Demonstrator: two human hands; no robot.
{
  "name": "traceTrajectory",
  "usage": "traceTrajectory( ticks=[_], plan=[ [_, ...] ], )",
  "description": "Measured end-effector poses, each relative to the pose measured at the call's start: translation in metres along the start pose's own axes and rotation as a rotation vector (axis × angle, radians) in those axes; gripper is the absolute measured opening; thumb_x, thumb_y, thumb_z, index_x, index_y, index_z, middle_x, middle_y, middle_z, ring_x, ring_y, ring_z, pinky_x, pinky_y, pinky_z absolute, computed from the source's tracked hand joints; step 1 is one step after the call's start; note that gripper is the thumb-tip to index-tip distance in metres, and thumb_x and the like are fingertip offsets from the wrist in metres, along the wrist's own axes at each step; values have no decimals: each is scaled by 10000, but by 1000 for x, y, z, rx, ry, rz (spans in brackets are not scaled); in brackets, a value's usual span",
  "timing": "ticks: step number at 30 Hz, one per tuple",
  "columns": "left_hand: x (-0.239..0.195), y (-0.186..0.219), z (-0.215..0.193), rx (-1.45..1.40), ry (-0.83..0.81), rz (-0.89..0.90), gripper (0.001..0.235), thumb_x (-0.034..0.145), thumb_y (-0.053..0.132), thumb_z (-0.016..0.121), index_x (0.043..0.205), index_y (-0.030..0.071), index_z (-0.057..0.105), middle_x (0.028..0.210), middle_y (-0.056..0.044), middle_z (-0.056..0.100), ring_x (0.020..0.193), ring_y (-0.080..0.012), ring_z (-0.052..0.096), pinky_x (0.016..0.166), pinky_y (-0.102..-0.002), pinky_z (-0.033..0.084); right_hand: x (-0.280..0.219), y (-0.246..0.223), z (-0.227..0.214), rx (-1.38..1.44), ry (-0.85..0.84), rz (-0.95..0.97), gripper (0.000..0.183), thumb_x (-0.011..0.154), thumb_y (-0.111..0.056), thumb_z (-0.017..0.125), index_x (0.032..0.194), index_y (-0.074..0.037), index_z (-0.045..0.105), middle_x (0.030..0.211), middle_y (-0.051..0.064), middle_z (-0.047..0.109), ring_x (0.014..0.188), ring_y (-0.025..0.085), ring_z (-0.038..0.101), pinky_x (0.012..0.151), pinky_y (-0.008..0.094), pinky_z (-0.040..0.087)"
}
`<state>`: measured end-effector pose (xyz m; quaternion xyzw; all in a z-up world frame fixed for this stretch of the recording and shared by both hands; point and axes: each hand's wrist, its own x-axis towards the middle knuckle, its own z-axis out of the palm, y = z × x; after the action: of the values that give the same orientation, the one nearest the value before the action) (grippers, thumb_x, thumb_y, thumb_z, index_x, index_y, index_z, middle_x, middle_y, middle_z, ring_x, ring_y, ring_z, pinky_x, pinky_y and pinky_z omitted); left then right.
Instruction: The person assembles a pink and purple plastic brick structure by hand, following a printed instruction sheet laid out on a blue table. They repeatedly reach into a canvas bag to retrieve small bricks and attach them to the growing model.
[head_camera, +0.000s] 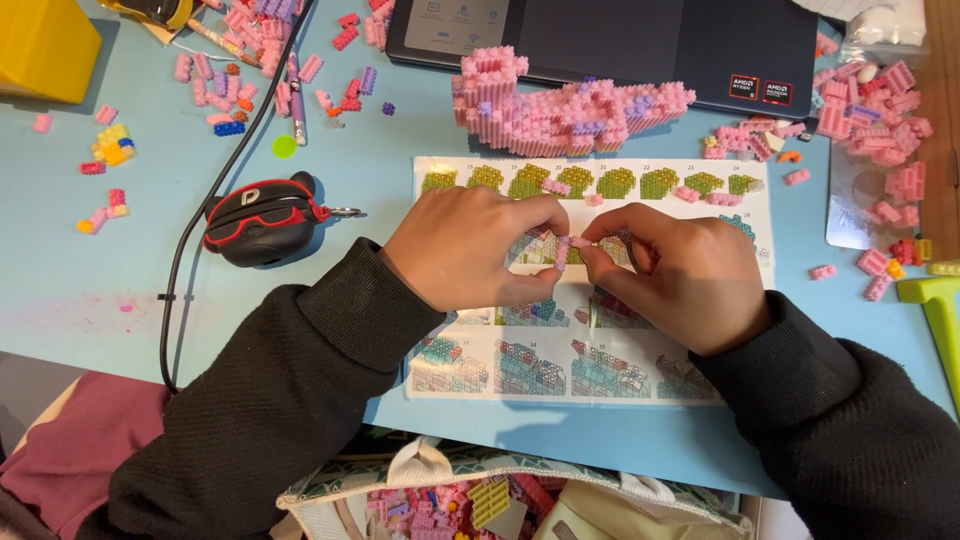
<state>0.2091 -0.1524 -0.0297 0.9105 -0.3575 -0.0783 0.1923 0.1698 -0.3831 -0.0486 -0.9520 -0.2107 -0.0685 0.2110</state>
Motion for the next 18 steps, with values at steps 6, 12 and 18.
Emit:
traceTrajectory(
  ticks=[6,12,18],
  plan=[
    [0,1,0,15,4,8,358,782,473,657,1060,254,607,544,-9,536,561,-271,558,439,-461,432,-1,0,3,-40,35,-43,139,916,-326,700,970,-199,688,473,-57,362,393,151,404,409,332,297],
    [0,1,0,13,26,25,332,780,446,658,1048,254,617,562,-1,544,576,-277,558,429,-464,424,0,-3,2,-143,101,-126,135,913,-323,715,996,-220,690,551,-81,496,432,174,484,412,345,348],
    [-1,0,-2,-27,38,46,283,821,393,646,1052,229,658,572,15,572,547,-230,556,439,-433,462,9,-12,-9,-305,33,-179,119,925,-314,646,989,-214,657,495,-23,517,382,238,462,380,388,345]
  ],
)
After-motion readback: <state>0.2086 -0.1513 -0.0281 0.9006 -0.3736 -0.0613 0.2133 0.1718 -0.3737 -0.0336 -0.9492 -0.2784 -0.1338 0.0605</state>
